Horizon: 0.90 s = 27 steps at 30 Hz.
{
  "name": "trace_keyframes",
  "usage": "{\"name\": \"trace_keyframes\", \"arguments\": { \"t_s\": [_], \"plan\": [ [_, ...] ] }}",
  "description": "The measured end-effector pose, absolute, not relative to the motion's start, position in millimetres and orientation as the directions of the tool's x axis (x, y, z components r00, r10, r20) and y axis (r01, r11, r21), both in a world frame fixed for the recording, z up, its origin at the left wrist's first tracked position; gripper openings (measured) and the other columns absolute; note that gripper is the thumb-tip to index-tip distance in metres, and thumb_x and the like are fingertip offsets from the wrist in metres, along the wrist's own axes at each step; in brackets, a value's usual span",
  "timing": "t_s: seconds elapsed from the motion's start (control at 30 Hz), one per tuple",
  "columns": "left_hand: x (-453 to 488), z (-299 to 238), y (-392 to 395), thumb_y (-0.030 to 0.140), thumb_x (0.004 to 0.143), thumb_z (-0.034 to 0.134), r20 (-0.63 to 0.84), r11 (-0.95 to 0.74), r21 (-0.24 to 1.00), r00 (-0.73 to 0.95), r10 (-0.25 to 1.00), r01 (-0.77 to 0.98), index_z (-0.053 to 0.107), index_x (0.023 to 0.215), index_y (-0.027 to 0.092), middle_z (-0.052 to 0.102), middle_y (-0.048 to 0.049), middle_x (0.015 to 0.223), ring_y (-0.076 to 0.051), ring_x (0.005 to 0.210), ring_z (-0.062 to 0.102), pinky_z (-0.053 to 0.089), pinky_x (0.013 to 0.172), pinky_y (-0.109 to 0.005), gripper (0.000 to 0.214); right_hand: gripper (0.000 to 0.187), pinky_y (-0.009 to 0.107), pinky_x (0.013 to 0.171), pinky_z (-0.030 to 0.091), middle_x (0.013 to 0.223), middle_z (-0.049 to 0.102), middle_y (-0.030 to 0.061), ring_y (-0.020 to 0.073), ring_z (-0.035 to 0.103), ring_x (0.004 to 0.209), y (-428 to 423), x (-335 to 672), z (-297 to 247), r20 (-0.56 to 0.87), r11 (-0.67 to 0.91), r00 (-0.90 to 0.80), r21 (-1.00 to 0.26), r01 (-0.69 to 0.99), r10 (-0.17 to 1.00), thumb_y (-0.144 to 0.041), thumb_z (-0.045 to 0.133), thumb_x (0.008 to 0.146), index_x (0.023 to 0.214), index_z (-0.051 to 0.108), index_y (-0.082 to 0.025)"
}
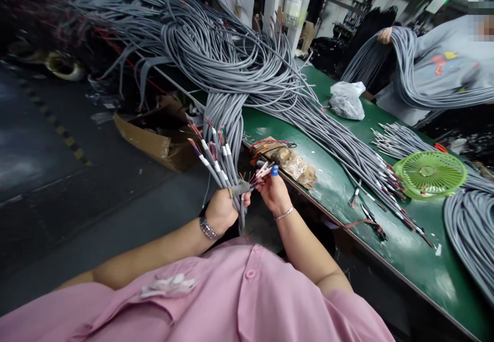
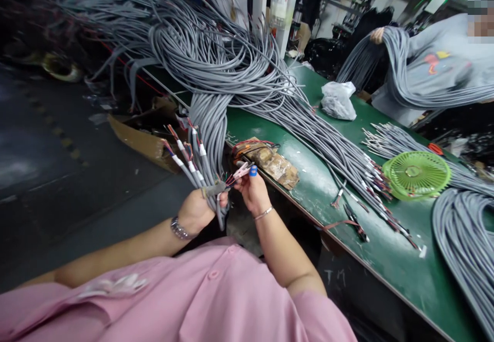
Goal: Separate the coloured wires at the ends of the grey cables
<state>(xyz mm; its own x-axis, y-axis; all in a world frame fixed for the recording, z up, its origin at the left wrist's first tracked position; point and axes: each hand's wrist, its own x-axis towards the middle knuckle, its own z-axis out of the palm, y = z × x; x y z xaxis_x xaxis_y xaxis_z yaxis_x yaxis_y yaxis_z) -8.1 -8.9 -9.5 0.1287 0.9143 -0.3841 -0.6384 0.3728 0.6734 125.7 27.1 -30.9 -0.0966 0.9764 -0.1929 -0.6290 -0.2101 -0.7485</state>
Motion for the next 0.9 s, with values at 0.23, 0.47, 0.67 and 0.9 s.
{"name": "trace_keyframes", "arguments": {
  "t_s": [0.23,0.47,0.67,0.9],
  "plan": [
    [-5,-10,-5,0.019,0.059,0.072,-0.426,0.391,0.671,0.104,0.899,-0.630,0.058,0.065,0.012,0.057,0.0003,0.049,-0.010,0.041,0.052,0.042,0.041,-0.021,0.017,0.034,0.022,0.065,0.048,0.080,0.065,0.0009,0.0107,0.057,0.069,33,123,-31,-0.226,-0.219,-0.091,-0.646,-0.731,0.970,-0.053,0.064,0.083,0.089,0.068,-0.019],
    [-6,-17,-12,0.020,0.058,0.074,-0.388,0.349,0.731,0.064,0.919,-0.587,0.061,0.064,0.012,0.057,0.0003,0.048,-0.010,0.040,0.052,0.043,0.041,-0.022,0.017,0.056,0.025,0.064,0.052,0.081,0.067,0.0026,0.0115,0.058,0.065,24,132,-35,-0.249,-0.301,-0.174,-0.682,-0.667,0.953,-0.072,0.053,0.079,0.093,0.066,-0.019],
    [-14,-30,-26,0.020,0.059,0.076,-0.321,0.283,0.805,0.019,0.947,-0.521,0.065,0.063,0.012,0.060,-0.0016,0.051,-0.012,0.045,0.055,0.046,0.046,-0.023,0.015,0.050,0.024,0.060,0.051,0.079,0.069,0.0045,0.0112,0.061,0.063,6,160,-19,-0.295,-0.397,-0.349,-0.877,-0.269,0.890,-0.060,0.071,0.070,0.088,0.068,-0.014],
    [-16,-39,-36,0.019,0.060,0.077,-0.238,0.242,0.867,0.064,0.969,-0.436,0.066,0.062,0.014,0.061,-0.0025,0.052,-0.014,0.046,0.056,0.047,0.048,-0.025,0.012,0.033,0.020,0.057,0.044,0.069,0.066,-0.0009,0.0090,0.056,0.059,-6,161,0,-0.178,-0.191,-0.394,-0.982,0.006,0.902,-0.044,0.078,0.069,0.082,0.069,-0.015]
  ]
}}
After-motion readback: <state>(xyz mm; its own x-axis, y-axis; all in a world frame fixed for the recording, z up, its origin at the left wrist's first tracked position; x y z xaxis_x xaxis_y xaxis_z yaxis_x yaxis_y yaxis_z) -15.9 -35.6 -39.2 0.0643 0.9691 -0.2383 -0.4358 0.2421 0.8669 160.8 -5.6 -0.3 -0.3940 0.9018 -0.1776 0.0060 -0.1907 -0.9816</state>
